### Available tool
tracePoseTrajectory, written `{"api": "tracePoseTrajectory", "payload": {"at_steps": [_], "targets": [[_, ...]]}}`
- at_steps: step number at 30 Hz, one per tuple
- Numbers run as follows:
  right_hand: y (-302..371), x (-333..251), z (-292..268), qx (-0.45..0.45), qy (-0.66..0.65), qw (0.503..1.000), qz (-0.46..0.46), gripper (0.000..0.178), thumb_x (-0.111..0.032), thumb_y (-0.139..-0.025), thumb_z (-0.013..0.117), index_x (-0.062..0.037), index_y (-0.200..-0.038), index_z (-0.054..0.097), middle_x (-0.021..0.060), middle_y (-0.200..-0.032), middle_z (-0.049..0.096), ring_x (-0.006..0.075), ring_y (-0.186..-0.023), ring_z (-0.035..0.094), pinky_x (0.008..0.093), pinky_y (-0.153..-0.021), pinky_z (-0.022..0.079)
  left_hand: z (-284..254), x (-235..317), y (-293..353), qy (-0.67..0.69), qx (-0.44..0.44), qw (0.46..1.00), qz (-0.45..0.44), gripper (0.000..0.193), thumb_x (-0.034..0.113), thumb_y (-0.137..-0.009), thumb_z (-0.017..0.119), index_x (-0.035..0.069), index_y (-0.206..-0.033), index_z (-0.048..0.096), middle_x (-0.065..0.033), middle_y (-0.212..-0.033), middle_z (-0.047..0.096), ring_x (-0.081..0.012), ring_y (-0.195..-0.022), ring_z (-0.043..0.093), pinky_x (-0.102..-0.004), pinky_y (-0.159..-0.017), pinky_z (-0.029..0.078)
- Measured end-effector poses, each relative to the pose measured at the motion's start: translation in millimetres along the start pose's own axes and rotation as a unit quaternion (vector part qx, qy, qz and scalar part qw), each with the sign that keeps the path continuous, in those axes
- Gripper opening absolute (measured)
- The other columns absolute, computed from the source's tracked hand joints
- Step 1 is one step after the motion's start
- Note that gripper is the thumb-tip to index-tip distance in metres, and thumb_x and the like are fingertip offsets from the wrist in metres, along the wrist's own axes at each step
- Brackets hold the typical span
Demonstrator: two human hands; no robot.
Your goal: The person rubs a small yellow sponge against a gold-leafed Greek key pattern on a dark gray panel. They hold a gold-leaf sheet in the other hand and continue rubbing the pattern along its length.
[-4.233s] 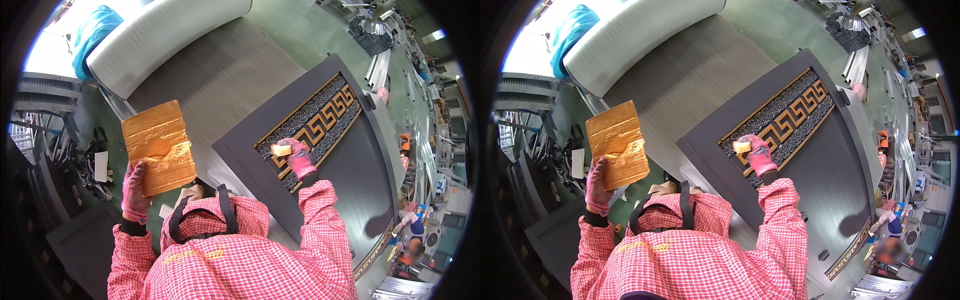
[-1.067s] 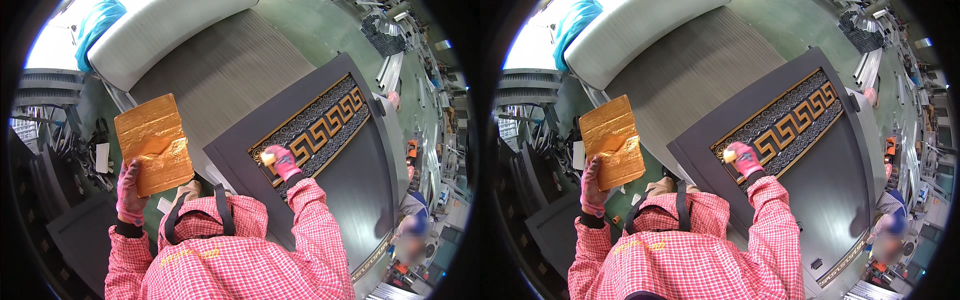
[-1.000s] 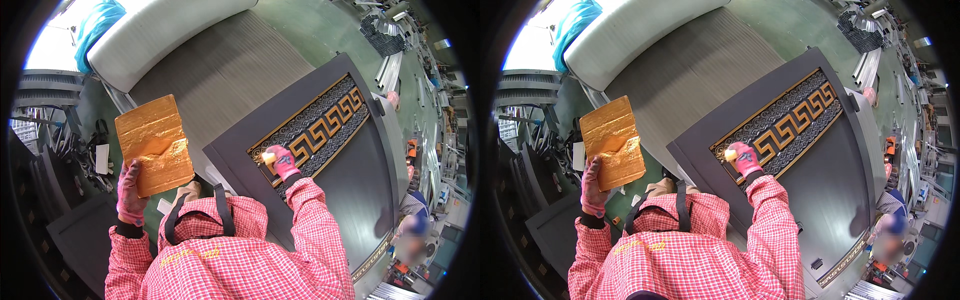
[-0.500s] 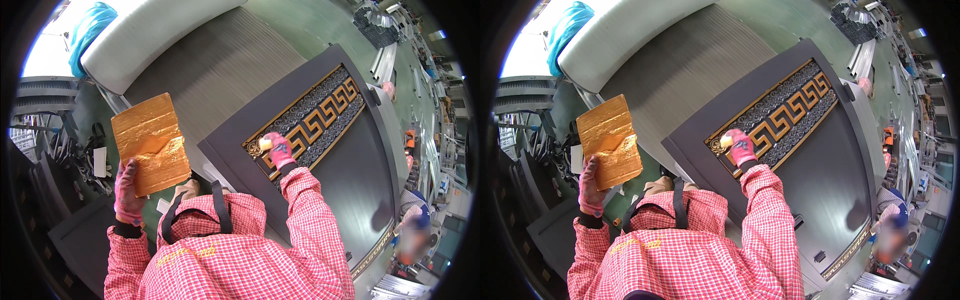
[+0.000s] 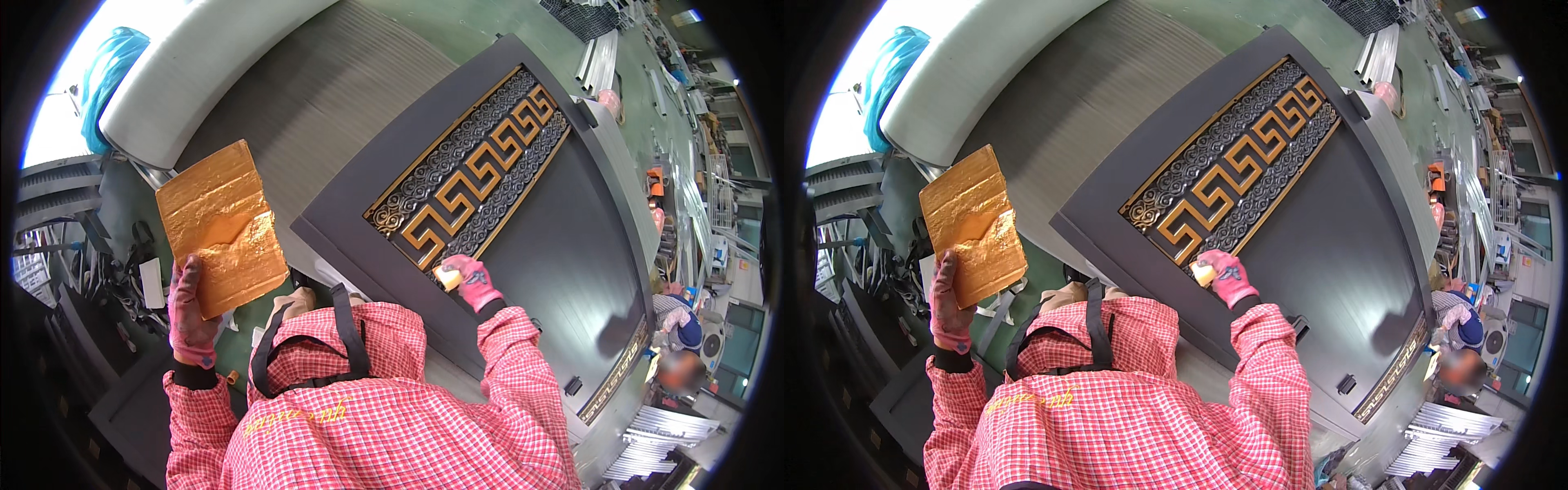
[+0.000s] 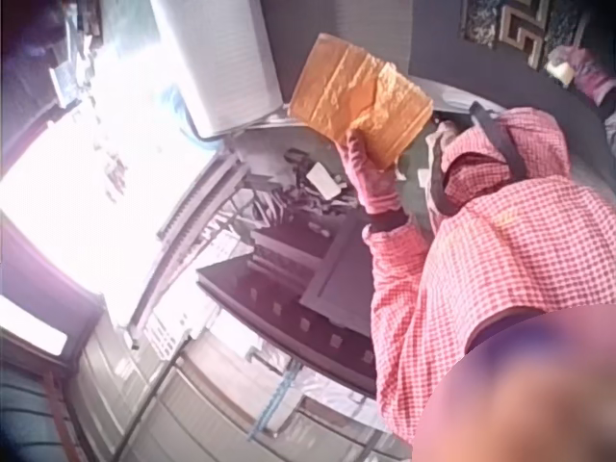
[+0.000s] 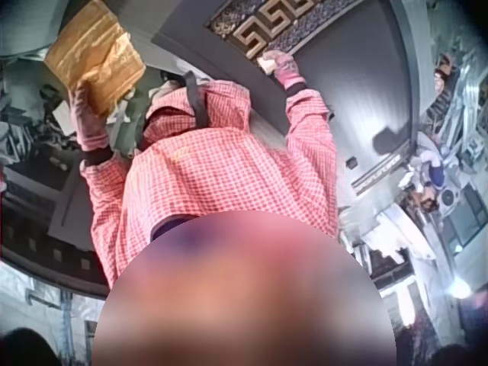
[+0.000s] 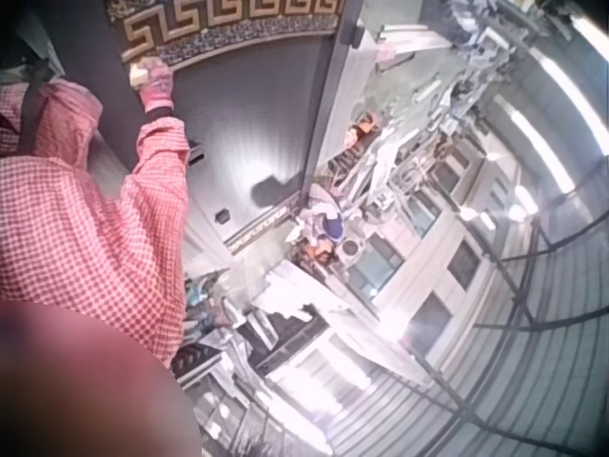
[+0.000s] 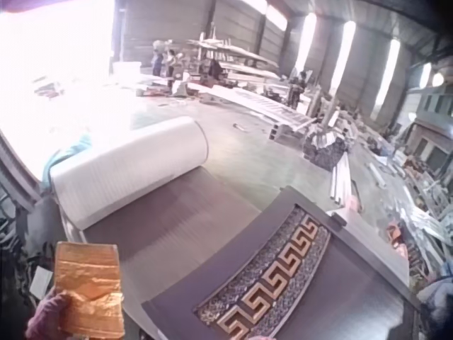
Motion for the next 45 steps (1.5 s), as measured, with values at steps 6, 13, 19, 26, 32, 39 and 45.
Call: {"api": "tracePoseTrajectory", "payload": {"at_steps": [6, 13, 19, 26, 32, 39, 45], "targets": [[-3.1, 7.2, -8.4, 0.136, -0.019, 0.99, 0.045, 0.034, 0.012, -0.07, 0.058, -0.0095, -0.096, 0.065, 0.0096, -0.097, 0.068, 0.028, -0.09, 0.067, 0.0315, -0.078, 0.054, 0.5, -3.1, -2.2, -0.014, 0.002, 1.0, 0.002, 0.035, 0.027, -0.093, 0.06, 0.014, -0.125, 0.05, -0.0013, -0.111, 0.06, -0.0155, -0.096, 0.062, -0.0322, -0.076, 0.055], [-3.7, 5.5, 10.5, 0.106, 0.031, 0.994, 0.021, 0.038, 0.011, -0.069, 0.059, -0.0137, -0.097, 0.067, 0.0098, -0.099, 0.068, 0.028, -0.094, 0.066, 0.0335, -0.082, 0.053, 4.4, 0.4, 0.5, -0.017, 0.007, 1.0, 0.006, 0.036, 0.026, -0.093, 0.059, 0.014, -0.125, 0.05, -0.0015, -0.111, 0.06, -0.016, -0.096, 0.063, -0.0326, -0.074, 0.055], [10.0, 6.4, 23.1, -0.002, 0.075, 0.996, -0.044, 0.037, 0.011, -0.071, 0.058, -0.0132, -0.098, 0.065, 0.01, -0.1, 0.066, 0.0275, -0.092, 0.065, 0.0335, -0.082, 0.054, 4.6, 1.3, 1.7, -0.001, -0.015, 1.0, 0.01, 0.036, 0.026, -0.093, 0.06, 0.013, -0.125, 0.05, -0.0019, -0.112, 0.06, -0.0167, -0.096, 0.063, -0.0324, -0.074, 0.056], [19.9, 13.5, 21.2, -0.009, 0.083, 0.995, -0.051, 0.028, 0.01, -0.076, 0.055, -0.0106, -0.091, 0.066, 0.0097, -0.096, 0.068, 0.0262, -0.089, 0.067, 0.0318, -0.077, 0.055, 3.9, 1.9, 0.8, 0.006, -0.045, 0.999, -0.002, 0.039, 0.026, -0.093, 0.06, 0.009, -0.126, 0.049, -0.0053, -0.117, 0.059, -0.0213, -0.103, 0.062, -0.0379, -0.088, 0.053], [13.9, 14.6, -3.5, 0.069, -0.042, 0.995, 0.057, 0.021, 0.002, -0.08, 0.056, -0.0102, -0.091, 0.068, 0.0078, -0.098, 0.069, 0.0237, -0.092, 0.066, 0.031, -0.082, 0.053, 7.8, 2.8, 1.4, -0.016, -0.017, 1.0, 0.008, 0.041, 0.028, -0.093, 0.059, 0.012, -0.129, 0.048, -0.0036, -0.115, 0.06, -0.0177, -0.098, 0.064, -0.0332, -0.075, 0.057], [16.9, 18.6, -7.2, 0.121, 0.039, 0.991, 0.029, 0.022, 0.004, -0.077, 0.058, -0.0088, -0.091, 0.069, 0.0078, -0.096, 0.069, 0.0242, -0.088, 0.067, 0.0299, -0.079, 0.054, 2.6, 3.0, 1.7, -0.029, -0.011, 1.0, 0.004, 0.041, 0.029, -0.093, 0.06, 0.013, -0.128, 0.048, -0.003, -0.114, 0.06, -0.0173, -0.098, 0.063, -0.0326, -0.075, 0.056], [4.3, 21.0, -3.2, 0.092, -0.013, 0.994, 0.053, 0.027, 0.008, -0.075, 0.056, -0.0105, -0.092, 0.067, 0.0088, -0.095, 0.068, 0.0234, -0.089, 0.067, 0.0289, -0.077, 0.055, 8.3, 3.2, 2.8, -0.011, -0.019, 1.0, 0.01, 0.04, 0.028, -0.093, 0.06, 0.011, -0.128, 0.049, -0.0035, -0.114, 0.06, -0.0179, -0.099, 0.063, -0.0343, -0.08, 0.055]]}}
Point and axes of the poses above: each hand's wrist, its own y-axis away from the middle knuckle, its own z-axis out of the palm, x = y × z, the point moved 7 cm from there along -y, towards the middle knuckle
